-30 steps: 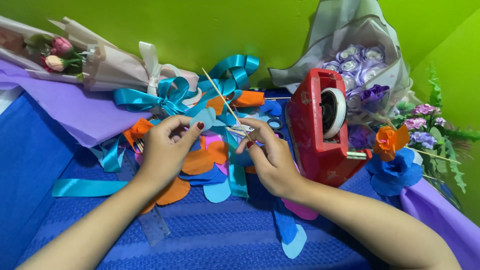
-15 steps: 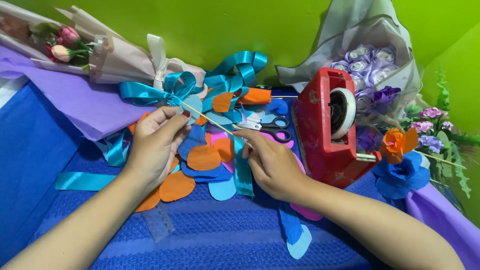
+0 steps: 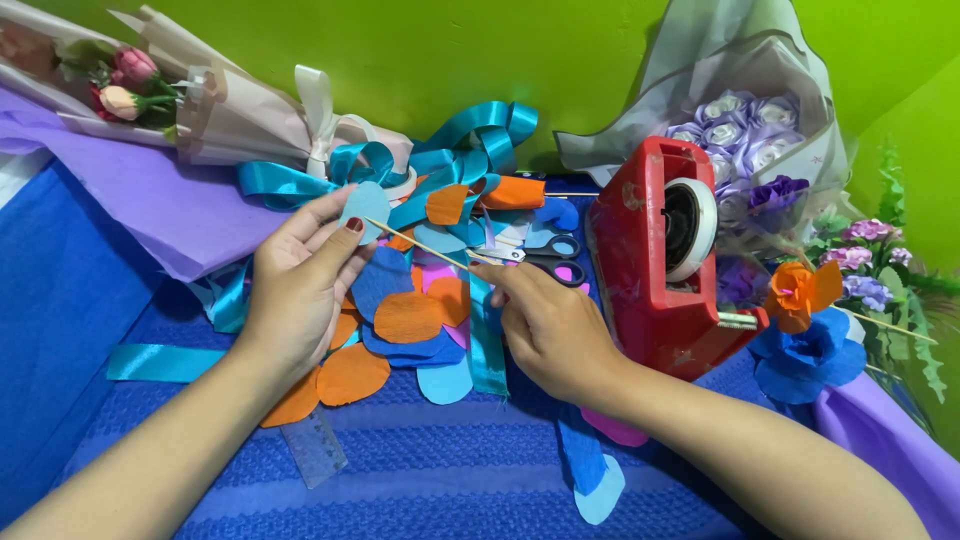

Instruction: The person cuts orange paper petals using scissors and then assembles them onto a wooden skewer. They also handle blue paper petals and a roll of tape while working on a blue surface.

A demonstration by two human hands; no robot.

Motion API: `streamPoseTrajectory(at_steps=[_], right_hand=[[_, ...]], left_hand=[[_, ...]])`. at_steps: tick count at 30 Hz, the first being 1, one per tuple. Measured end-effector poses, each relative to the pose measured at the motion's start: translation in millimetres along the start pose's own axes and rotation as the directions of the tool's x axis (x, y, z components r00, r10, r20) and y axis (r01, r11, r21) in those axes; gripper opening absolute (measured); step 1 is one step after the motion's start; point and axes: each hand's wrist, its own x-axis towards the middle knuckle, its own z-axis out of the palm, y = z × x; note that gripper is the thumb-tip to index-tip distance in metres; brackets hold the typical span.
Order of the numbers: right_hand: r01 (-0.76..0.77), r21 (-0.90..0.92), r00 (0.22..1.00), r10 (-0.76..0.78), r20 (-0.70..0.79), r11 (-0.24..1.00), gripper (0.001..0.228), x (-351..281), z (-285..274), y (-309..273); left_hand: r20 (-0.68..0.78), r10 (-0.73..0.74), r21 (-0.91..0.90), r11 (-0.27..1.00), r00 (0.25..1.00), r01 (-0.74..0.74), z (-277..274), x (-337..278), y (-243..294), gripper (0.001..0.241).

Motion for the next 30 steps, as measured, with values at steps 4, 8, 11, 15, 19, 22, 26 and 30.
streamPoseTrajectory(at_steps=[4, 8, 11, 15, 19, 22, 26, 30], right_hand=[[0.003, 0.002, 1.000, -0.003, -0.004, 1.000, 0.046, 2, -4, -2], [0.015, -0.031, 1.000, -0.016, -0.012, 0.999, 0.043, 1, -6, -2], [0.045, -0.070, 0.999, -0.047, -0.022, 0.996, 0.042, 2, -6, -1], [0.076, -0.118, 0.996, -0.080, -0.028, 0.990, 0.041, 2, -6, 0], [0.097, -0.165, 0.994, -0.103, -0.030, 0.981, 0.040, 2, -8, 0], [0.102, -0.202, 0.993, -0.111, -0.031, 0.974, 0.038, 3, -9, -2], [0.148, -0.249, 0.985, -0.166, -0.055, 0.957, 0.036, 3, -9, -2], [0.187, -0.304, 0.974, -0.217, -0.065, 0.934, 0.036, 2, -10, -2]], left_hand=[[0.017, 0.126, 0.134, 0.983, 0.992, -0.128, -9, 4, -8, 0.033], [0.048, 0.247, 0.353, 0.902, 0.968, -0.248, -9, 4, -3, 0.028], [0.084, 0.279, 0.400, 0.870, 0.957, -0.289, -10, 2, 3, 0.035], [0.133, 0.305, 0.512, 0.793, 0.943, -0.329, -8, -1, 5, 0.037], [0.209, 0.380, 0.555, 0.712, 0.901, -0.430, -11, -2, 8, 0.035], [0.249, 0.426, 0.589, 0.646, 0.870, -0.485, -11, -1, 6, 0.035], [0.285, 0.456, 0.614, 0.589, 0.843, -0.526, -11, -1, 6, 0.036], [0.336, 0.504, 0.612, 0.525, 0.796, -0.591, -15, 0, 3, 0.036]])
